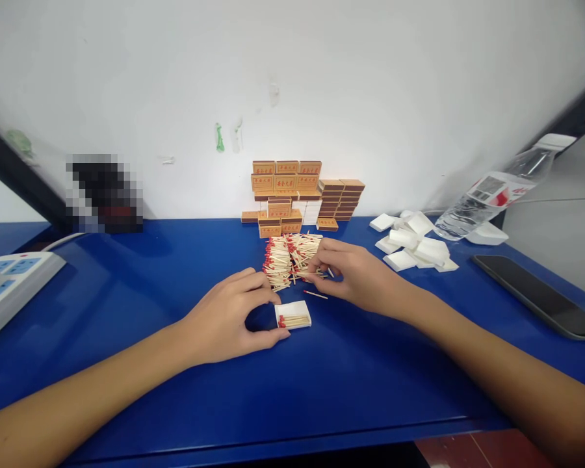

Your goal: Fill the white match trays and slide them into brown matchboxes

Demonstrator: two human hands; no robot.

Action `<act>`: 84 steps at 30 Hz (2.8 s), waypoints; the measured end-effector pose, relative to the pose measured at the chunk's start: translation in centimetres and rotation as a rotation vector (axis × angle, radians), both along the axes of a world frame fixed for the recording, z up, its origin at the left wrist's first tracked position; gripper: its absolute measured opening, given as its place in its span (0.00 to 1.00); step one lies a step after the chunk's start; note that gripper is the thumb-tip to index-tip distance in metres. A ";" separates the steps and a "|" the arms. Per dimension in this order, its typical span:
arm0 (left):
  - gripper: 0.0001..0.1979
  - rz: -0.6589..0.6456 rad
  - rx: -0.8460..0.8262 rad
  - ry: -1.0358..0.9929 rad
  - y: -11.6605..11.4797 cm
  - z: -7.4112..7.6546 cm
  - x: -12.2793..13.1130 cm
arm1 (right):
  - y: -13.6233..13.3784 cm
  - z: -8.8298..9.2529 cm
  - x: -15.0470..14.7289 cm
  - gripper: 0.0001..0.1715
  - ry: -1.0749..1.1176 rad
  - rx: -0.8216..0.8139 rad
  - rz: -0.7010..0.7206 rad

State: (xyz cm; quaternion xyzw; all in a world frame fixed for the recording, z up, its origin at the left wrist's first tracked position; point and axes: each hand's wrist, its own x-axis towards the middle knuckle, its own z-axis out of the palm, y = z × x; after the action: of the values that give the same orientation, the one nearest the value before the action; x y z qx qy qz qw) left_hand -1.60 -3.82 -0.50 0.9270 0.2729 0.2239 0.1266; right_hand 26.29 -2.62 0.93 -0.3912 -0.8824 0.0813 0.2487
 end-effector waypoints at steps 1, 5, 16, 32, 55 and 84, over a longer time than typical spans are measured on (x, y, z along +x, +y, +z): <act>0.15 0.002 -0.001 -0.001 0.0 0.0 0.0 | -0.3 0.3 0.0 0.04 0.012 -0.017 0.032; 0.14 0.008 -0.014 -0.005 0.2 0.0 -0.1 | -1.6 1.1 -0.4 0.02 -0.009 -0.085 0.132; 0.14 -0.001 0.009 -0.023 0.1 0.0 0.1 | -3.2 0.3 -1.9 0.08 -0.108 -0.087 0.169; 0.13 -0.040 0.062 -0.037 -0.2 0.1 0.2 | -3.4 0.7 -2.7 0.04 -0.019 -0.290 0.228; 0.14 -0.055 0.140 -0.037 -0.3 0.1 0.2 | -3.3 0.2 -2.4 0.08 -0.074 -0.282 0.249; 0.15 -0.044 0.140 -0.027 -0.4 0.1 0.3 | -3.4 0.3 -2.2 0.07 -0.188 -0.169 0.141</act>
State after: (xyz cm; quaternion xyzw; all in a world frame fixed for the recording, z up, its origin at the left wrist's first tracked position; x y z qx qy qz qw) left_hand -1.31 -4.17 -0.45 0.9362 0.2345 0.2524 0.0699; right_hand 24.09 -6.00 1.23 -0.3537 -0.9170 0.1357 0.1245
